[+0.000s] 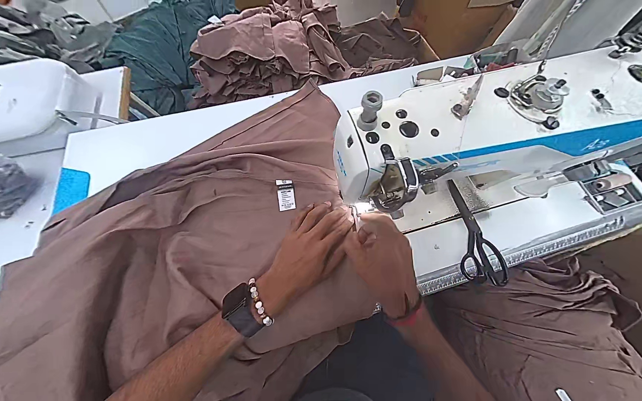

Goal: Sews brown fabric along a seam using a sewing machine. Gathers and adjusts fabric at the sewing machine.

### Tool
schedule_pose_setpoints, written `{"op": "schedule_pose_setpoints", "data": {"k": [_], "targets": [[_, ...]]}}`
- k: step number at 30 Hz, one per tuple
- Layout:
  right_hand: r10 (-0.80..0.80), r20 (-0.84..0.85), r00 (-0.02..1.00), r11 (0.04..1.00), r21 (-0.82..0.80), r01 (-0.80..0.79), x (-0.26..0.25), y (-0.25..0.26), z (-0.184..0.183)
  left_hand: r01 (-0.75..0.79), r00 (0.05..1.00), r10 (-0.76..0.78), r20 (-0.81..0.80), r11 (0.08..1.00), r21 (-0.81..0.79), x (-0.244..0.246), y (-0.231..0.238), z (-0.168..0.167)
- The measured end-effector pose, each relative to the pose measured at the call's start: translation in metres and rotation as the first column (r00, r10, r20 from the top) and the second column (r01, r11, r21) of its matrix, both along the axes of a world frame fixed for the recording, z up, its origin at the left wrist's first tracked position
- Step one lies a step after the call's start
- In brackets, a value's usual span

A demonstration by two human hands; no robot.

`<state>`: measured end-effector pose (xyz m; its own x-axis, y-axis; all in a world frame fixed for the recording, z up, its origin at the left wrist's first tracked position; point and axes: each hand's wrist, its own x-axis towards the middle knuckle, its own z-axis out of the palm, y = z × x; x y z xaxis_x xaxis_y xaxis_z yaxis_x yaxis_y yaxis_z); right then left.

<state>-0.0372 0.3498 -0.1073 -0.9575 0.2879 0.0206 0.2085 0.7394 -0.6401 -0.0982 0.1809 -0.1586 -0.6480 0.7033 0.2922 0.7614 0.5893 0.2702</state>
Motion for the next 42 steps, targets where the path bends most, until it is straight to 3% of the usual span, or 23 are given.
{"op": "schedule_pose_setpoints", "data": {"k": [3,5,8,11,16,21,26,32,37,42], "targets": [[-0.087,-0.008,0.996,0.962,-0.262,0.082,0.059,-0.023,-0.016,-0.016,0.999,0.018,0.028,0.997,-0.076,0.003,-0.002,0.0],[-0.106,0.038,0.994,0.883,-0.456,0.112,0.093,-0.037,-0.019,-0.041,0.999,0.042,0.014,0.995,-0.088,0.002,0.0,0.0],[-0.197,-0.021,0.98,0.799,-0.583,0.148,0.105,-0.04,-0.008,-0.049,0.998,0.048,-0.039,0.998,-0.047,0.0,0.003,-0.001],[-0.222,-0.064,0.973,0.82,-0.553,0.15,0.092,-0.031,-0.013,-0.045,0.996,0.043,-0.083,0.999,-0.027,-0.004,0.004,0.0],[-0.193,0.01,0.981,0.865,-0.47,0.175,0.083,-0.027,-0.019,-0.007,0.987,-0.003,-0.159,0.998,-0.063,-0.011,0.002,0.001],[-0.187,0.001,0.982,0.891,-0.422,0.17,0.08,-0.022,-0.021,-0.091,0.983,0.075,-0.167,0.992,-0.089,0.004,0.007,0.001],[-0.187,0.033,0.982,0.879,-0.44,0.182,0.076,-0.021,-0.023,0.001,0.987,-0.01,-0.161,0.999,-0.051,-0.011,0.001,0.001],[-0.163,-0.011,0.987,0.925,-0.35,0.149,0.074,-0.018,-0.023,-0.202,0.975,0.192,-0.108,0.976,-0.084,0.025,0.016,-0.001],[-0.152,-0.041,0.988,0.955,-0.263,0.136,0.069,-0.016,-0.023,-0.062,0.986,0.052,-0.157,0.996,-0.062,0.001,0.004,-0.001],[-0.138,-0.051,0.989,0.977,-0.17,0.127,0.067,-0.015,-0.023,-0.255,0.96,0.24,-0.144,0.962,-0.102,0.03,0.021,0.0]]}}
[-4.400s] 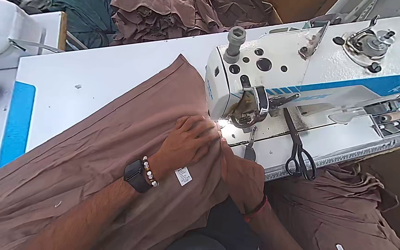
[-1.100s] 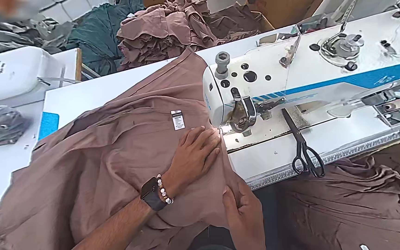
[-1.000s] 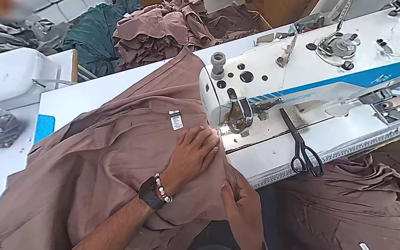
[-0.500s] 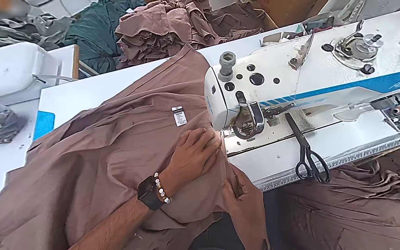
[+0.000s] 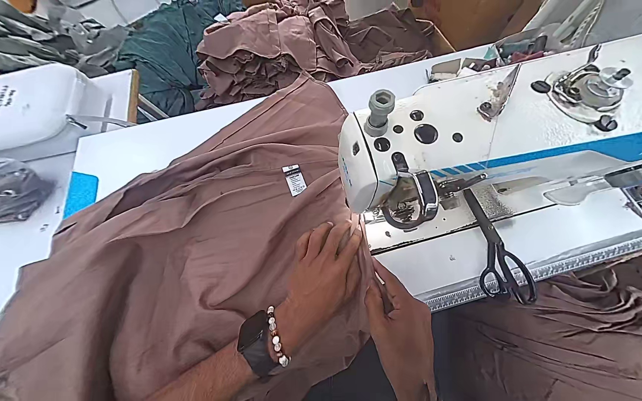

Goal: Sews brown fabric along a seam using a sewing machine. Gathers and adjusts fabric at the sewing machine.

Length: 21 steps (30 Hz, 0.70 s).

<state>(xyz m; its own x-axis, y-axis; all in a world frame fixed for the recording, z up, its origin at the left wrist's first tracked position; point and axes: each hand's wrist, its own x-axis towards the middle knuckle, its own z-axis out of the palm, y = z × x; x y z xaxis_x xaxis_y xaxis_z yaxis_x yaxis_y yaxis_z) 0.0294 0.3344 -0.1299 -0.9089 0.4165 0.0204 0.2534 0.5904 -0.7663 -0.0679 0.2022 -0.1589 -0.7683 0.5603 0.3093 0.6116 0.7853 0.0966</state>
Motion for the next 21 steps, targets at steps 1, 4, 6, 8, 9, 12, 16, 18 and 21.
{"op": "schedule_pose_setpoints", "data": {"k": [1,4,6,8,9,12,16,18,21], "targets": [[0.005,-0.001,1.0,1.0,0.013,-0.005,0.0,0.001,0.0,-0.002,1.0,0.002,0.015,1.0,0.005,0.0,-0.001,-0.001],[0.016,-0.018,1.0,1.0,0.013,-0.016,0.001,0.003,-0.001,0.132,0.991,-0.134,0.03,0.99,0.05,-0.021,-0.013,0.0],[0.019,-0.027,0.999,1.0,0.021,-0.018,-0.001,0.003,-0.001,0.179,0.984,-0.18,0.008,0.983,0.048,-0.027,-0.015,0.002],[0.018,-0.031,0.999,0.999,0.046,-0.017,-0.004,0.002,-0.002,0.104,0.994,-0.103,-0.028,0.994,0.017,-0.013,-0.006,0.004],[0.018,-0.025,1.0,0.998,0.058,-0.017,-0.004,0.001,-0.002,0.051,0.999,-0.05,-0.014,0.999,0.018,-0.003,-0.001,0.003],[0.025,-0.025,0.999,0.997,0.067,-0.024,-0.004,0.001,-0.002,0.028,0.999,-0.03,0.042,0.998,0.047,0.002,-0.001,0.0],[0.042,-0.03,0.999,0.997,0.06,-0.04,-0.004,0.0,-0.001,0.188,0.982,-0.189,0.02,0.982,0.037,-0.026,-0.017,0.002],[0.024,-0.021,0.999,0.997,0.069,-0.022,-0.005,-0.002,-0.001,0.148,0.989,-0.148,-0.013,0.989,0.009,-0.017,-0.011,0.003],[0.011,-0.007,1.0,0.998,0.063,-0.011,-0.006,-0.002,-0.002,0.012,0.999,-0.012,0.035,1.0,0.019,0.008,0.001,0.001]]}}
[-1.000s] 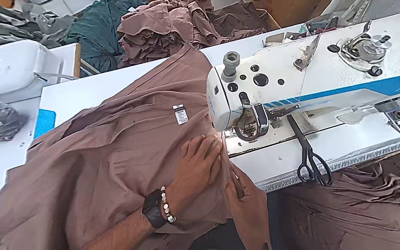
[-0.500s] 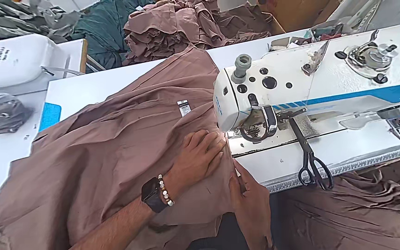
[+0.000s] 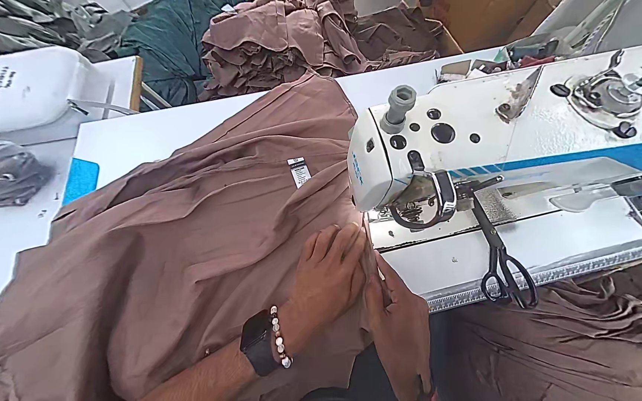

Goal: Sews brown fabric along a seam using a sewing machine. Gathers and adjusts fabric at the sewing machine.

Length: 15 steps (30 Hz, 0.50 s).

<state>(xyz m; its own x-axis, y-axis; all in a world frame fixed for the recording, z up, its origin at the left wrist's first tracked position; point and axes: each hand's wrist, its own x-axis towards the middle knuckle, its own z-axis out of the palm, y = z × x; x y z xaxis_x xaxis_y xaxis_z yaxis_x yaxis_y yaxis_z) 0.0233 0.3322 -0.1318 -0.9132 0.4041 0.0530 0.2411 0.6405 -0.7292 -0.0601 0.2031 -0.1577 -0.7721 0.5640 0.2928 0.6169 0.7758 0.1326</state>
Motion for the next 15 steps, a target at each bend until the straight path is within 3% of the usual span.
{"op": "schedule_pose_setpoints", "data": {"k": [6,15], "targets": [[0.018,-0.023,1.0,0.999,-0.041,-0.019,0.0,0.004,0.0,0.143,0.989,-0.142,-0.039,0.989,0.032,-0.028,-0.014,-0.001],[0.004,0.039,0.999,1.0,-0.001,-0.003,-0.005,0.0,0.001,0.151,0.984,-0.15,-0.094,0.989,0.006,-0.032,-0.011,0.001]]}}
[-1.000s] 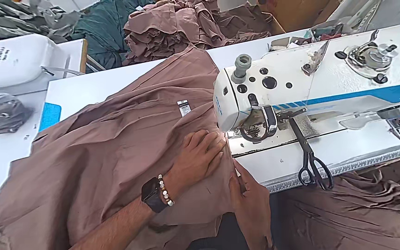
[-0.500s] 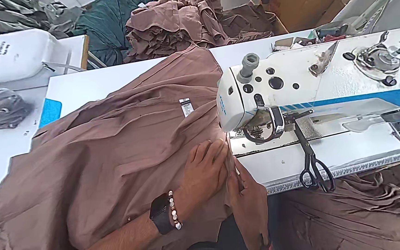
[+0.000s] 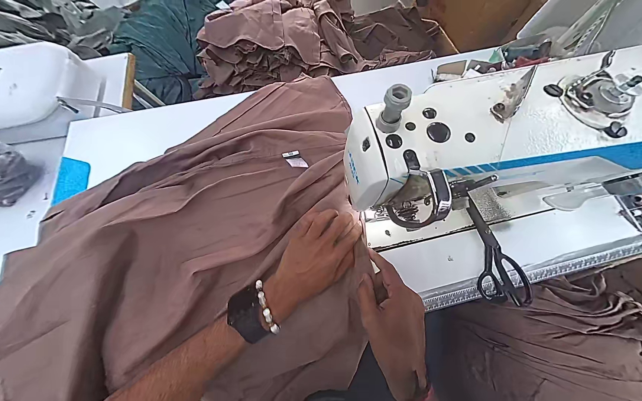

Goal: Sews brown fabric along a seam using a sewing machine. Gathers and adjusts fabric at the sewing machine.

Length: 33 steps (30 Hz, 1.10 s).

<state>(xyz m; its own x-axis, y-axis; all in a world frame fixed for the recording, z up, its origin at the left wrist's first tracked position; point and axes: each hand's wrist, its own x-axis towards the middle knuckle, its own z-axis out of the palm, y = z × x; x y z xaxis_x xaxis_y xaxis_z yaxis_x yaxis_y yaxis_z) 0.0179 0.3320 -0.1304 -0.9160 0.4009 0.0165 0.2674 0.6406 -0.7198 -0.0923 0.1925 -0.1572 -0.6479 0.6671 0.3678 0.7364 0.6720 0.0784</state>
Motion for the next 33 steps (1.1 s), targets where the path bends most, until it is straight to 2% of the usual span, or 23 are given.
{"op": "schedule_pose_setpoints", "data": {"k": [2,4,9,14,20,22,24,25,27,28,30,33], "targets": [[0.013,0.007,1.0,1.0,-0.006,-0.013,0.003,0.0,0.0,-0.106,0.993,0.106,0.042,0.994,-0.001,0.017,0.008,-0.001],[0.021,0.005,1.0,1.0,-0.012,-0.021,0.009,0.002,0.002,-0.139,0.988,0.138,0.071,0.99,0.005,0.023,0.009,-0.004],[0.038,0.003,0.999,0.999,-0.01,-0.038,0.017,0.002,0.017,0.017,0.998,-0.019,0.052,0.999,0.051,-0.001,-0.005,-0.004],[0.048,0.029,0.998,0.997,0.062,-0.05,0.014,0.002,0.031,0.13,0.991,-0.131,0.023,0.99,0.047,-0.023,-0.01,0.001],[0.17,-0.001,0.985,0.942,0.293,-0.162,-0.014,0.012,0.048,0.391,0.92,-0.388,-0.06,0.919,0.041,-0.063,-0.019,0.008],[0.189,0.09,0.978,0.913,0.351,-0.209,-0.035,0.015,0.056,0.446,0.892,-0.443,-0.089,0.895,0.008,-0.069,-0.018,0.01],[0.174,0.234,0.957,0.886,0.388,-0.256,-0.061,0.019,0.051,0.344,0.939,-0.344,-0.013,0.939,-0.013,-0.05,-0.013,0.017],[0.158,0.301,0.94,0.87,0.408,-0.277,-0.068,0.022,0.043,0.228,0.968,-0.228,0.101,0.974,0.012,-0.03,-0.009,0.018],[0.136,0.249,0.959,0.844,0.478,-0.244,-0.068,0.028,0.026,-0.03,0.948,0.0,0.319,0.995,0.09,0.005,-0.003,0.012],[0.136,0.186,0.973,0.846,0.489,-0.212,-0.059,0.032,0.019,-0.101,0.928,0.052,0.368,0.988,0.115,0.015,-0.004,0.008],[0.158,0.149,0.976,0.9,0.384,-0.204,-0.032,0.045,0.014,-0.075,0.94,0.036,0.34,0.992,0.102,0.018,-0.01,0.0],[0.265,0.078,0.961,0.95,0.152,-0.274,0.02,0.066,0.011,0.098,0.958,-0.108,0.267,0.994,0.05,0.009,-0.018,0.0]]}}
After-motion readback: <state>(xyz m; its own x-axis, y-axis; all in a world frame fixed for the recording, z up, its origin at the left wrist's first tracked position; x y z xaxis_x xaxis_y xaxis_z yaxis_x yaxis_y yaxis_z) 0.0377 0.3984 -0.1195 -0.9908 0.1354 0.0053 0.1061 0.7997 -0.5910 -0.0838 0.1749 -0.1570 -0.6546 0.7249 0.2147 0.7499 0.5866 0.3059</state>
